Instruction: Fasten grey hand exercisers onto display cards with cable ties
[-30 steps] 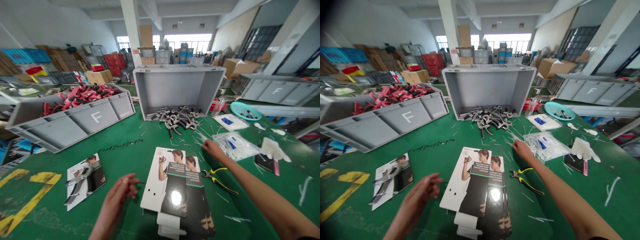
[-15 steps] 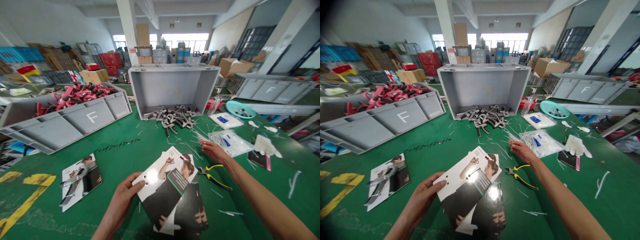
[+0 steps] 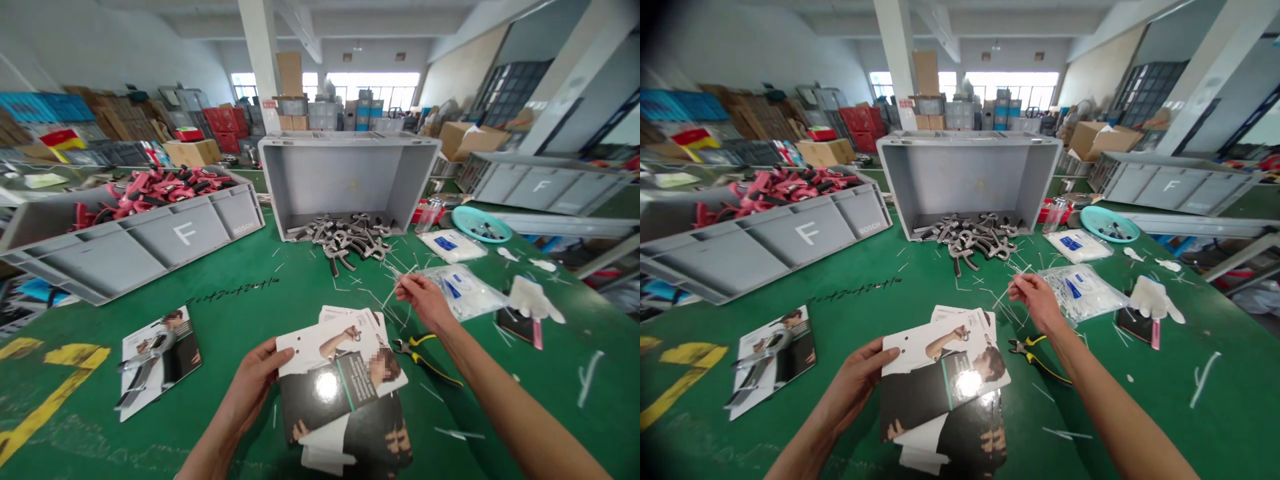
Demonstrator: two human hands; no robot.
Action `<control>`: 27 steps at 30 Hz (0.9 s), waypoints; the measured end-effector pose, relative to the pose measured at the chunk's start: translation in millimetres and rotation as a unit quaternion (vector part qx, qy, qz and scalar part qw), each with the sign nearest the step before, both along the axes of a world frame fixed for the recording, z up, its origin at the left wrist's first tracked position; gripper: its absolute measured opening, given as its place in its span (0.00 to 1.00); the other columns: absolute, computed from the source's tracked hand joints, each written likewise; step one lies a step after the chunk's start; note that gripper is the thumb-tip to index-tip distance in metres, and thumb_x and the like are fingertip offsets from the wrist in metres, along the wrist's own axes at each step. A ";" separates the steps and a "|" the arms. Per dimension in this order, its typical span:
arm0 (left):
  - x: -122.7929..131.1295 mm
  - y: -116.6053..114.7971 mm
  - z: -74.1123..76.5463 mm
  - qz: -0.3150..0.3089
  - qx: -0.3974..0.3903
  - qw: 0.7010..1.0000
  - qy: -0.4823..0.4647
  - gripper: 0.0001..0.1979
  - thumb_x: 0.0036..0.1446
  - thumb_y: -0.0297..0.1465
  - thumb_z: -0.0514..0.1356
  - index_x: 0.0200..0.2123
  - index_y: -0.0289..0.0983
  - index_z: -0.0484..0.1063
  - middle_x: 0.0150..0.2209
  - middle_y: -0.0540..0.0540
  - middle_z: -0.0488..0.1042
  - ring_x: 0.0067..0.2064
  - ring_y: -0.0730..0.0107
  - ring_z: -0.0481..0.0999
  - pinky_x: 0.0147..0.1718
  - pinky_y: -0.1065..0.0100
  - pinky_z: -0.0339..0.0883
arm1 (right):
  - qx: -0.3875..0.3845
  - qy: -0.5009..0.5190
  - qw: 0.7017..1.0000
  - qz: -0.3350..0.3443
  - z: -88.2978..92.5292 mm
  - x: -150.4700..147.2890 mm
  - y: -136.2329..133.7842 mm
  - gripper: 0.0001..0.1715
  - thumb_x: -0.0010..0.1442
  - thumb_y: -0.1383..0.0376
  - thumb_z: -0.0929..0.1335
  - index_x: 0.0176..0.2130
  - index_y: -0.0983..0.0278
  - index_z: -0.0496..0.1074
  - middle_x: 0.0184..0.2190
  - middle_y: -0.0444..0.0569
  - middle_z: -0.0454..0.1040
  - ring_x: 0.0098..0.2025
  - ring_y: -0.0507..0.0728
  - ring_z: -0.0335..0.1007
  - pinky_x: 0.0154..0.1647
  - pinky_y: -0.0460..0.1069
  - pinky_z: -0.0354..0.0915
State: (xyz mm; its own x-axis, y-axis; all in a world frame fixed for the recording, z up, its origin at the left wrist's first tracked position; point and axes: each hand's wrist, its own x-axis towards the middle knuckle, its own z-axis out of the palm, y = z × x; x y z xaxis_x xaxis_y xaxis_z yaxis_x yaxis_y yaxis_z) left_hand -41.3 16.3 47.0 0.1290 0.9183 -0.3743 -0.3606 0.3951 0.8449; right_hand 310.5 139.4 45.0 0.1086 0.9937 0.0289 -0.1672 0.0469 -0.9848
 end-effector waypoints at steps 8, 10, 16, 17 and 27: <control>4.7 5.6 -10.9 0.024 0.044 0.999 -0.014 0.17 0.50 0.31 0.69 0.44 0.31 0.78 0.41 0.39 0.80 0.39 0.62 0.79 0.41 0.64 0.69 | 0.178 -0.194 0.957 0.119 68.3 -109.4 -62.2 0.06 0.67 0.60 0.67 0.42 0.60 0.70 0.36 0.47 0.80 0.34 0.56 0.79 0.35 0.50 0.75; 3.9 5.2 -9.9 0.027 0.044 0.998 -0.018 0.17 0.50 0.31 0.69 0.44 0.31 0.78 0.40 0.40 0.80 0.38 0.62 0.78 0.41 0.64 0.69 | 0.188 -0.260 0.936 0.148 66.9 -126.9 -71.7 0.07 0.68 0.59 0.66 0.43 0.60 0.69 0.35 0.46 0.81 0.34 0.55 0.79 0.36 0.49 0.74; 0.0 5.6 -12.0 0.021 0.045 0.999 -0.020 0.16 0.50 0.30 0.69 0.44 0.31 0.77 0.42 0.39 0.80 0.38 0.64 0.77 0.39 0.66 0.68 | 0.209 -0.324 0.906 0.175 47.4 -140.8 -66.9 0.07 0.70 0.60 0.63 0.46 0.58 0.68 0.39 0.43 0.80 0.36 0.53 0.79 0.39 0.48 0.72; -0.1 6.2 -12.9 0.022 0.044 0.999 -0.020 0.17 0.50 0.30 0.68 0.44 0.31 0.77 0.43 0.39 0.80 0.38 0.65 0.77 0.39 0.66 0.68 | 0.216 -0.336 0.900 0.175 45.7 -140.6 -65.5 0.07 0.70 0.61 0.63 0.47 0.58 0.68 0.39 0.43 0.80 0.37 0.53 0.79 0.39 0.48 0.71; -1.0 8.7 -29.1 0.038 0.074 0.995 -0.053 0.22 0.58 0.42 0.63 0.50 0.33 0.76 0.43 0.40 0.80 0.42 0.62 0.77 0.43 0.65 0.67 | 0.194 -0.412 0.839 0.296 38.0 -154.1 -54.3 0.08 0.70 0.61 0.62 0.43 0.59 0.69 0.38 0.46 0.77 0.39 0.55 0.75 0.41 0.50 0.66</control>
